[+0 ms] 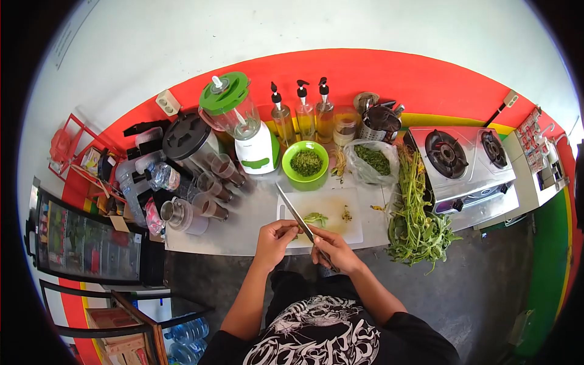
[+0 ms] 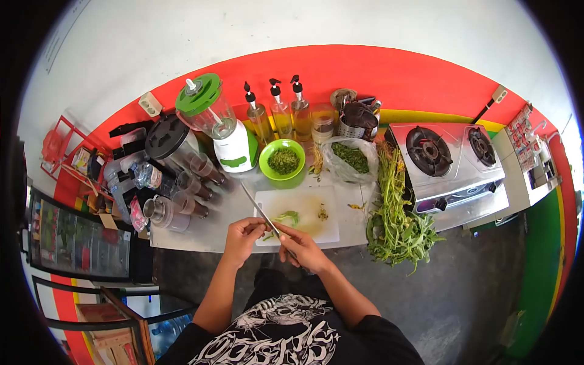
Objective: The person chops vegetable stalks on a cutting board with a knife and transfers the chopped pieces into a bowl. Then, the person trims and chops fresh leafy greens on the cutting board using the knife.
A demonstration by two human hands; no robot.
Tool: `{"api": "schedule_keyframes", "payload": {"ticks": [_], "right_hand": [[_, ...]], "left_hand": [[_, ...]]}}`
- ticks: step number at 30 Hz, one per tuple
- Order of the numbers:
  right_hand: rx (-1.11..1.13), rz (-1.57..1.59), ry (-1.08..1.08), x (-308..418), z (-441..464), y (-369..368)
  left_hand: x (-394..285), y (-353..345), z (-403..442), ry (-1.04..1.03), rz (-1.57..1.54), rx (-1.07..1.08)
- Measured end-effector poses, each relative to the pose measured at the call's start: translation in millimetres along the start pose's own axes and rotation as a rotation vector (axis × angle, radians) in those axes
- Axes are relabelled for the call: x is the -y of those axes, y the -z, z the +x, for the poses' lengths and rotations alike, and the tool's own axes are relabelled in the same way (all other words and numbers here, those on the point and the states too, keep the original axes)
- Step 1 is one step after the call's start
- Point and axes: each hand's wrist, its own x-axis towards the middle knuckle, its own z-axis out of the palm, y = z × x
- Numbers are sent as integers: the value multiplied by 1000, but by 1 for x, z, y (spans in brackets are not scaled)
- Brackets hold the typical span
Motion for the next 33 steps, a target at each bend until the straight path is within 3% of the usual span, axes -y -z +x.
{"api": "schedule_keyframes", "payload": {"ticks": [5,12,14,15,20,23,27,31,33], "right_hand": [[-20,192,67,-11,3,2],[-115,92,99,-15,8,4],[-233,91,102,-16,12,6],[-284,64,76,-15,15,6],[-360,30,-22,-36,38,10],[-593,-87,102,-61,68,32],[-526,39,-69,-39,72,32],[-473,54,-189,-68,82,27],[-446,113,-286,-82,77,23]], "left_hand": [[-1,1,4,18,69,95],[1,-5,5,69,63,132],[2,-3,3,38,377,157],[6,0,1,48,376,148],[19,15,-11,-4,525,58],[28,35,-30,11,564,-73],[44,67,-51,127,516,-280],[57,92,-63,239,372,-311],[64,92,-62,192,349,-344]]}}
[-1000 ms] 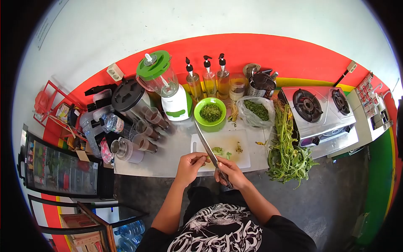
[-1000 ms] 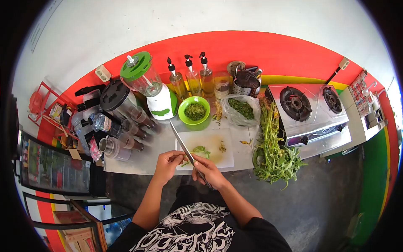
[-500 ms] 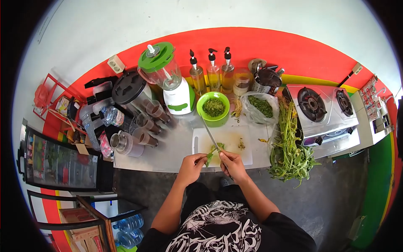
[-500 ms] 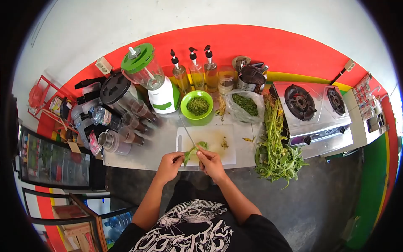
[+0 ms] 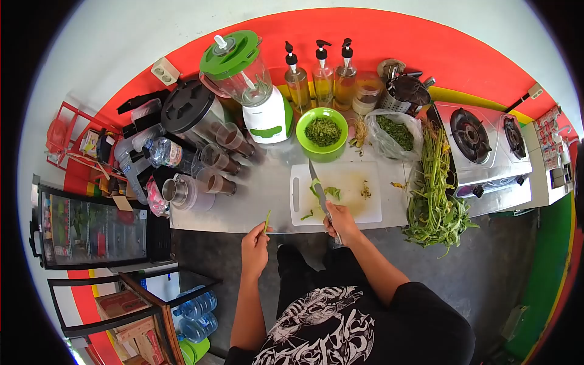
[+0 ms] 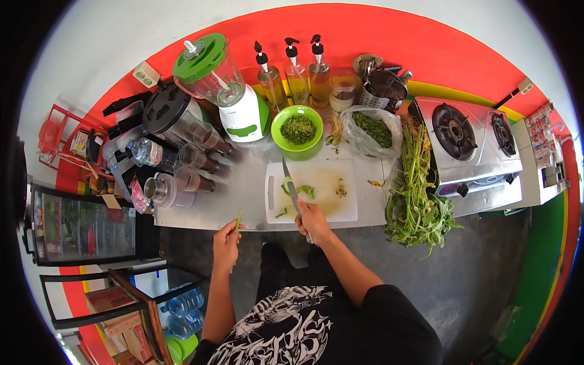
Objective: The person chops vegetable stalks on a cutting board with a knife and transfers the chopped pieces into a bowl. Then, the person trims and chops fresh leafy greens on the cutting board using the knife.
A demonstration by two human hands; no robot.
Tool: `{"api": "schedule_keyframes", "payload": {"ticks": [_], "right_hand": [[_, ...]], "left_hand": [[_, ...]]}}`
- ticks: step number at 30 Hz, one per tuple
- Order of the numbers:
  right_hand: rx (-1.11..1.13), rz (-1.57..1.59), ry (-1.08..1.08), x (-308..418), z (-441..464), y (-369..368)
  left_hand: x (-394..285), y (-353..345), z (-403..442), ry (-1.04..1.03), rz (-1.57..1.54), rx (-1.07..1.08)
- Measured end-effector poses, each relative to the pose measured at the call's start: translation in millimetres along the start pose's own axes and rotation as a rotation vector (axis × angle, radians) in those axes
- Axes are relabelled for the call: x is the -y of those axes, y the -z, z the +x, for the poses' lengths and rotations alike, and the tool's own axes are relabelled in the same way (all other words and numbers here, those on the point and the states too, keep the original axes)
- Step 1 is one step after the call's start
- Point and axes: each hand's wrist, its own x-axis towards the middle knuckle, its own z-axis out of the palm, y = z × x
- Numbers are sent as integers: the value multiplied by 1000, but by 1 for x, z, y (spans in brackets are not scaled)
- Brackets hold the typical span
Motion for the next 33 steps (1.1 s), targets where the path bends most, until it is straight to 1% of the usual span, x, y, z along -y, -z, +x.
{"api": "schedule_keyframes", "payload": {"ticks": [1,2,3,4,6,8,10,12,13,15,16,18,19,21,23,24,26,27,29,30,31,32,33], "right_hand": [[-4,0,-1,-2,-2,2],[40,-12,-61,-2,-4,5],[82,-25,-118,1,-6,8],[78,-26,-110,3,-7,12],[128,-6,-157,5,-10,19],[131,-50,-124,12,-19,25],[132,-100,-100,15,-26,30],[56,-424,-47,14,-31,34],[54,-434,-49,11,-31,36],[100,-784,334,3,-32,39],[91,-788,333,3,-36,39],[-124,-1391,577,7,-45,36],[-134,-1393,577,10,-52,33],[-277,-1567,499,16,-66,23],[-319,-1601,504,21,-78,15],[-350,-1635,513,23,-81,12],[-366,-1655,502,23,-84,8],[-374,-1665,495,23,-86,8],[-379,-1679,515,27,-91,7],[-385,-1677,533,27,-93,7],[-382,-1683,536,25,-94,9],[-417,-1650,549,21,-96,14],[-453,-1616,559,19,-99,18]], "left_hand": [[3,-3,3,-45,-33,-39],[7,-6,7,-48,-35,-35],[10,-11,13,-98,10,-66],[13,-15,20,-150,54,-98],[18,-25,37,-168,78,-89],[25,-33,56,-180,96,-85],[38,-39,76,-280,226,-95],[55,-44,94,-304,258,-115],[57,-45,99,-331,299,-130],[64,-46,104,-353,291,-130],[68,-46,108,-359,320,-136],[74,-45,116,-373,342,-139],[78,-44,118,-352,365,-125],[76,-44,118,-338,385,-103],[68,-49,112,-382,504,-245],[56,-54,105,-382,494,-241],[25,-69,92,-568,355,-72],[14,-79,87,-565,343,-76],[-2,-95,84,-710,296,80],[-4,-99,88,-708,292,72],[-1,-105,95,-691,320,115],[2,-110,101,-675,348,160],[7,-113,107,-674,342,158]]}}
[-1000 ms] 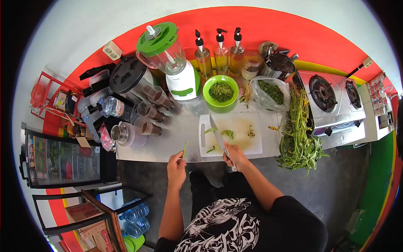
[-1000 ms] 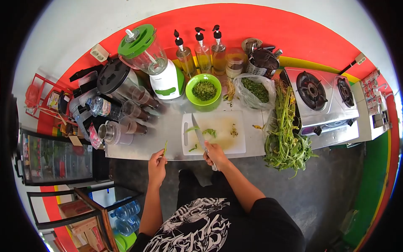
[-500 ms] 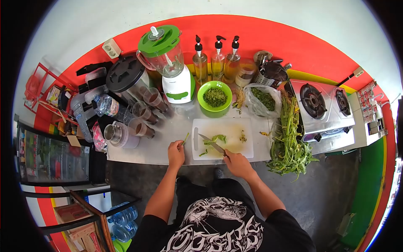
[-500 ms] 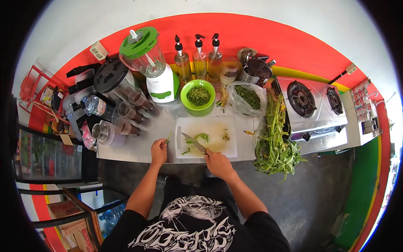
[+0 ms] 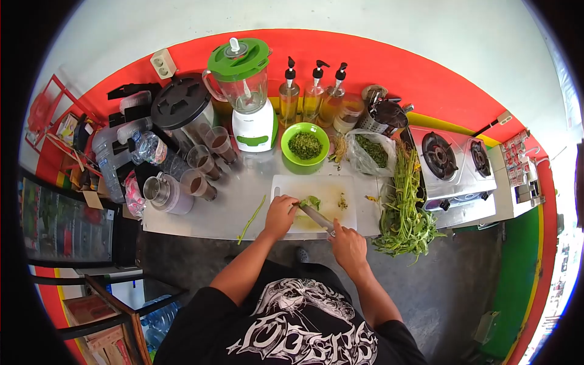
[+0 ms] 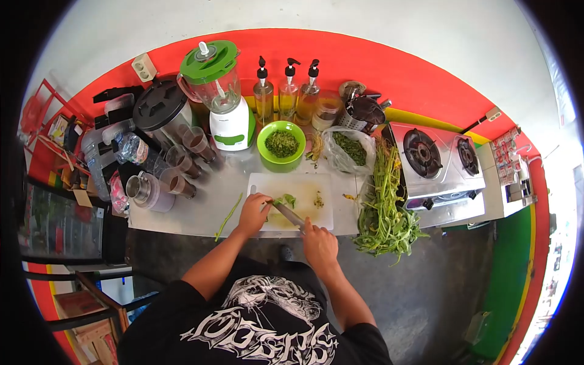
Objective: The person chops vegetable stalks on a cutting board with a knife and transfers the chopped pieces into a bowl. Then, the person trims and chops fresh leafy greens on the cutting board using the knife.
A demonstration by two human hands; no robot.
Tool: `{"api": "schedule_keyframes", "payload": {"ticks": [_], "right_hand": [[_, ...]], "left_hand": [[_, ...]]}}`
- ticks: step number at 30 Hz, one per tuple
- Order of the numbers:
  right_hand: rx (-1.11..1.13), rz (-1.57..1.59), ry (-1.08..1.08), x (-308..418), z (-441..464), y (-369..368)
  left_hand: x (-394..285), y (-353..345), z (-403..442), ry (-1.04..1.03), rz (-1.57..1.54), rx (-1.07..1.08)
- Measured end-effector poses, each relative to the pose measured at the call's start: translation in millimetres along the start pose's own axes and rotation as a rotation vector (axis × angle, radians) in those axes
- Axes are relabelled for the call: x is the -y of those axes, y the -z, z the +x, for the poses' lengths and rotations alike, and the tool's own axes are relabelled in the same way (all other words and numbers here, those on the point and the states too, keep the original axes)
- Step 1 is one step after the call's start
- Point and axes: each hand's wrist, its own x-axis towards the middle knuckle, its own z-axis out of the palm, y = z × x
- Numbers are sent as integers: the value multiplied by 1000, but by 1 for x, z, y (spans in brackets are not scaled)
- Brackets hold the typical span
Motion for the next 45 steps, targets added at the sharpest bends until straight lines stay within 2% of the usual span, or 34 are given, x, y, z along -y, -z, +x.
{"api": "schedule_keyframes", "payload": {"ticks": [5,10,12,14,15,17,18,23,25,27,28,30,34,36,38,39,41,42,44,45], "right_hand": [[31,105,-98,-15,-20,9],[-48,306,-175,-30,-26,-21],[-116,487,-198,-31,-22,-43],[-121,576,-231,-27,-18,-62],[-130,659,-258,-24,-16,-71],[-171,648,-199,-20,-12,-95],[-220,634,-133,-15,-9,-98],[-201,664,-87,5,3,-115],[-220,663,-39,19,10,-113],[20,667,-149,32,17,-107],[25,673,-143,36,22,-111],[-67,672,-40,46,31,-119],[-28,708,-77,54,46,-122],[-127,724,-51,53,48,-122],[-151,740,-69,47,48,-121],[-174,752,-85,44,48,-119],[-180,758,-103,35,45,-112],[-181,762,-115,30,44,-108],[-189,768,-148,21,40,-104],[-185,775,-173,16,38,-103]], "left_hand": [[12,-1,11,203,-122,-13],[34,-1,-2,198,-7,55],[36,-1,-11,209,23,88],[30,5,-20,103,-37,-38],[19,12,-24,109,-35,-33],[-5,26,-30,51,76,62],[-4,24,-34,58,78,62],[10,23,-45,108,124,170],[17,23,-45,134,118,159],[22,26,-44,160,113,144],[23,28,-42,186,96,129],[27,31,-41,220,90,115],[35,34,-40,211,99,33],[35,38,-42,220,62,29],[35,46,-42,79,92,-14],[29,51,-41,73,93,-9],[16,62,-38,226,-188,1],[11,66,-36,217,-190,8],[4,72,-31,390,-473,3],[2,71,-27,343,-593,-41]]}}
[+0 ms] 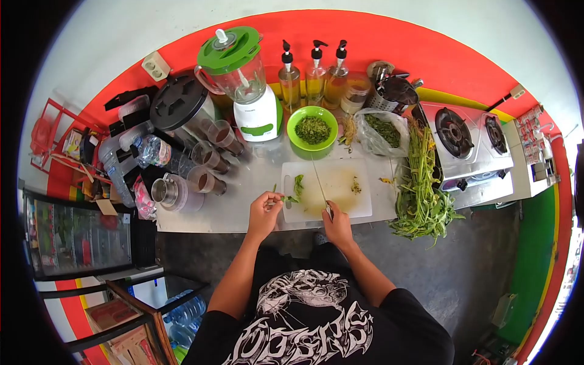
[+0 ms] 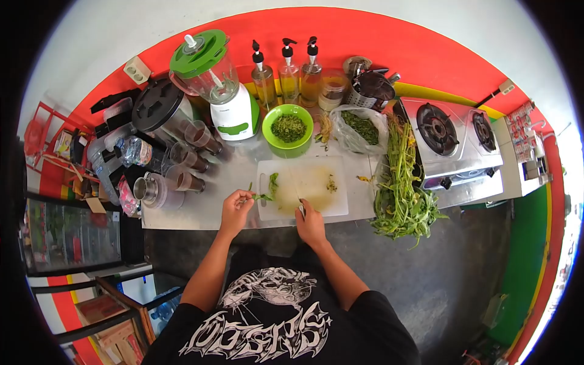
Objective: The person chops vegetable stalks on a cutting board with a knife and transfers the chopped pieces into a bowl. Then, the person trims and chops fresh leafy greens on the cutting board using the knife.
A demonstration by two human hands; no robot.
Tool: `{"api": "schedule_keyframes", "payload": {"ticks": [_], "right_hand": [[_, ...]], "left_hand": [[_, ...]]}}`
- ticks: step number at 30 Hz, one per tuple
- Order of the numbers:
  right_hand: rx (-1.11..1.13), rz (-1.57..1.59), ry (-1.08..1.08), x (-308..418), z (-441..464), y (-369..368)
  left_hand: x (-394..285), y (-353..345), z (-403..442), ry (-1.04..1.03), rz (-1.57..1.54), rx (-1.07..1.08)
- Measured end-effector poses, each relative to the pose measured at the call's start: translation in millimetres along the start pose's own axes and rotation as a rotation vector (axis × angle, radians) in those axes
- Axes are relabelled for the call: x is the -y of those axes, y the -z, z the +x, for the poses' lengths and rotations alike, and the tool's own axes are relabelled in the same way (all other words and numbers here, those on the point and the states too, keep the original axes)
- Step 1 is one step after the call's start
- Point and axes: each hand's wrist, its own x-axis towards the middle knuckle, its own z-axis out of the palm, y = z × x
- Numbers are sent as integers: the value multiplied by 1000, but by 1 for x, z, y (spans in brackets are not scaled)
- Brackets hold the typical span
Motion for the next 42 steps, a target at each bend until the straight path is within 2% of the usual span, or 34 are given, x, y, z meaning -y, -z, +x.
{"api": "schedule_keyframes", "payload": {"ticks": [4,7,10,11,14,16,17,19,20,22,24,29,34,38,40,42], "right_hand": [[-87,-20,2,-10,-3,15],[-46,-12,-48,-14,-7,30],[-28,-34,-4,-13,-13,43],[1,-23,-59,-12,-15,47],[39,-3,-142,-19,-20,53],[53,9,-168,-20,-22,55],[91,31,-196,-20,-22,57],[127,57,-228,-25,-23,55],[115,5,-179,-32,-22,50],[103,-45,-135,-35,-23,48],[67,-120,-50,-36,-23,47],[71,-108,-68,-28,-21,57],[95,-65,-63,-31,-24,58],[91,-141,-31,-33,-24,56],[87,-172,-38,-34,-21,56],[85,-182,-112,-36,-15,60]], "left_hand": [[-3,-17,13,9,-177,59],[10,-44,19,83,-226,91],[18,-71,23,217,-359,138],[20,-78,23,220,-361,145],[28,-96,22,212,-179,126],[23,-102,20,-9,322,223],[23,-105,20,-9,323,226],[28,-111,19,-76,589,257],[31,-113,18,-74,591,262],[35,-117,14,-231,710,140],[39,-119,13,-232,686,137],[49,-114,5,-247,639,98],[31,-125,-4,-274,766,6],[50,-134,10,-221,802,20],[47,-140,18,-237,573,19],[28,-146,18,-204,473,16]]}}
